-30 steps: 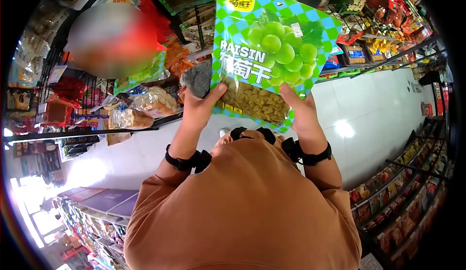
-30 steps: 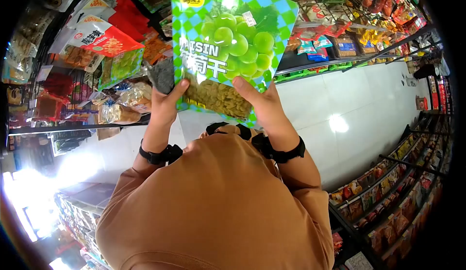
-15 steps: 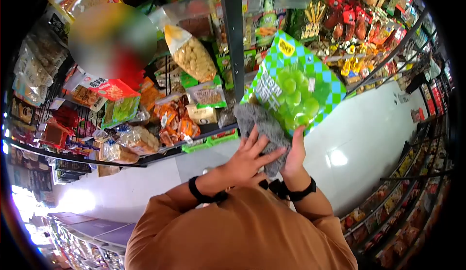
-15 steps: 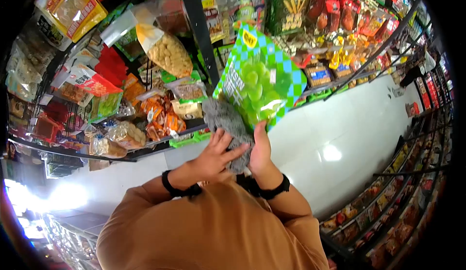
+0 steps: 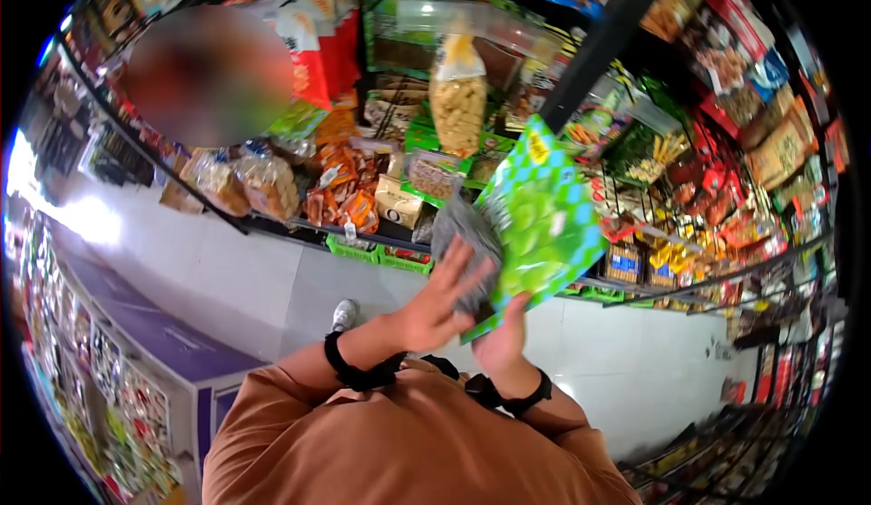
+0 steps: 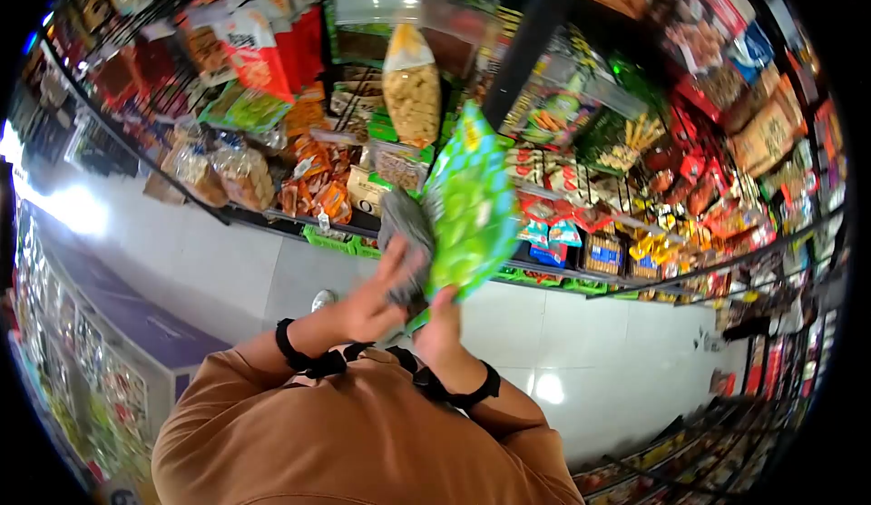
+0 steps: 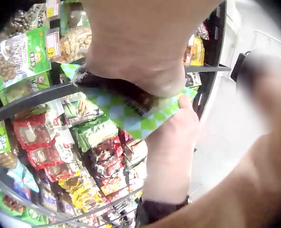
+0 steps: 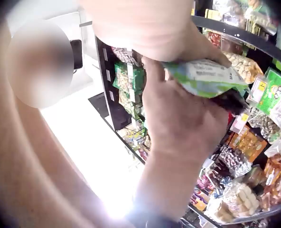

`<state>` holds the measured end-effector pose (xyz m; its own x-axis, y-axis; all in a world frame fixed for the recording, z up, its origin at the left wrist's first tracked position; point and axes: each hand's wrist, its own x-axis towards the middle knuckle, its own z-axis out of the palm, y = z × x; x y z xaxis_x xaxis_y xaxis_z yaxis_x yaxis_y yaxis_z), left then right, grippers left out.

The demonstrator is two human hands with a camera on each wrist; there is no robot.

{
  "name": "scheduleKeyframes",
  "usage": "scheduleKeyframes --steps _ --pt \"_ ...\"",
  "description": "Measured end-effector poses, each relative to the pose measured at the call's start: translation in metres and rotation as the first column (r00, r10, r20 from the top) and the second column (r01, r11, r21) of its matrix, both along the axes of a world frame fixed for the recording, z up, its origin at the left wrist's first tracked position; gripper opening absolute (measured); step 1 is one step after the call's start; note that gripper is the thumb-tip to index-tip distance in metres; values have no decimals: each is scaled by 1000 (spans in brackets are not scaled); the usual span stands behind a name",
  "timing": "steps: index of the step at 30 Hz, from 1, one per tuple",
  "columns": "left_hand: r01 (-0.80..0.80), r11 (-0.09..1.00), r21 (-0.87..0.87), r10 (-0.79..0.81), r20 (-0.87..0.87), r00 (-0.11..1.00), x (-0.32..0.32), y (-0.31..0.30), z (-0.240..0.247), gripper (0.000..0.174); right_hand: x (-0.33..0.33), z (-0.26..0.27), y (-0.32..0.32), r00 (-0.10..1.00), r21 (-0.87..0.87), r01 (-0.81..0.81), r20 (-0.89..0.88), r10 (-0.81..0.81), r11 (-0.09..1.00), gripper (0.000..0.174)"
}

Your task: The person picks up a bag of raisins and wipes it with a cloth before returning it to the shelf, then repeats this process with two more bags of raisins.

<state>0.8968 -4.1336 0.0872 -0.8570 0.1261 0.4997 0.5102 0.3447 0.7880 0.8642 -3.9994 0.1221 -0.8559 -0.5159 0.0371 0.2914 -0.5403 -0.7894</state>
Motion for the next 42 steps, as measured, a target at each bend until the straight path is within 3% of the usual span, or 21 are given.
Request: scheduleKeyframes --steps 1,3,5,7,9,11,13,16,17,19,21,23,24,28,29,31,33,35,36,38,42 --pt "-24 1000 8 24 -6 1000 7 -1 -5 69 -8 15 -3 999 -24 -29 18 29 999 79" --pt "81 945 -317 -101 -47 994 16 -3 -15 68 -21 36 -8 997 -92 -78 1 79 993 75" --pt "63 943 -326 -76 -28 997 12 -24 -11 67 -16 41 -24 992 -101 -112 -70 105 989 76" --pt "-106 861 -497 -5 -216 976 9 -49 -1 66 -8 44 -40 982 -95 -140 -139 126 986 77" --pt "-147 882 -448 57 -208 976 9 -63 11 68 2 37 -56 971 -47 -104 -222 91 993 79" --pt "-165 986 -19 158 -186 970 7 -81 25 70 18 32 -73 943 30 -149 -295 152 988 79" --pt "-123 962 243 151 -98 984 1 -102 26 67 24 5 -87 927 86 -155 -332 175 984 85" --pt "12 788 615 -165 192 968 10 -125 6 67 32 -10 -115 895 181 -127 -402 191 975 81" --pt "18 795 606 -170 194 966 16 -133 8 67 34 -7 -129 878 204 -98 -444 181 974 81" --pt "60 894 445 -15 -103 995 31 -150 15 68 35 4 -159 820 246 9 -557 133 969 81" --pt "155 959 239 -138 -83 987 55 -167 12 70 35 14 -185 783 247 98 -617 78 964 82" --pt "167 986 9 -165 -118 979 68 -179 14 70 28 23 -189 895 143 -168 -393 212 975 80" --pt "185 983 -4 -185 -48 982 71 -188 19 70 33 21 -195 944 61 -155 -286 167 986 78" --pt "-1 993 -117 -29 -259 965 62 -220 5 74 46 11 -220 882 223 -100 -430 190 970 81" --pt "30 993 -115 -60 -266 962 59 -224 7 74 49 11 -223 830 259 -106 -509 229 960 89" --pt "10 957 290 49 -197 979 51 -227 13 75 60 24 -236 703 335 80 -687 185 939 96" --pt "61 949 309 24 -264 964 42 -233 13 76 53 30 -235 471 364 179 -847 245 914 95" --pt "169 602 780 -372 88 924 48 -228 19 76 43 22 -219 247 414 422 -908 337 806 90" --pt "154 512 845 -413 85 907 47 -219 15 75 42 22 -211 247 422 431 -906 345 798 90" --pt "185 462 868 -450 49 892 49 -200 12 75 37 23 -199 58 270 739 -938 341 618 86" --pt "317 569 759 -417 -66 906 51 -163 7 74 17 13 -179 -62 76 724 -983 174 686 92"
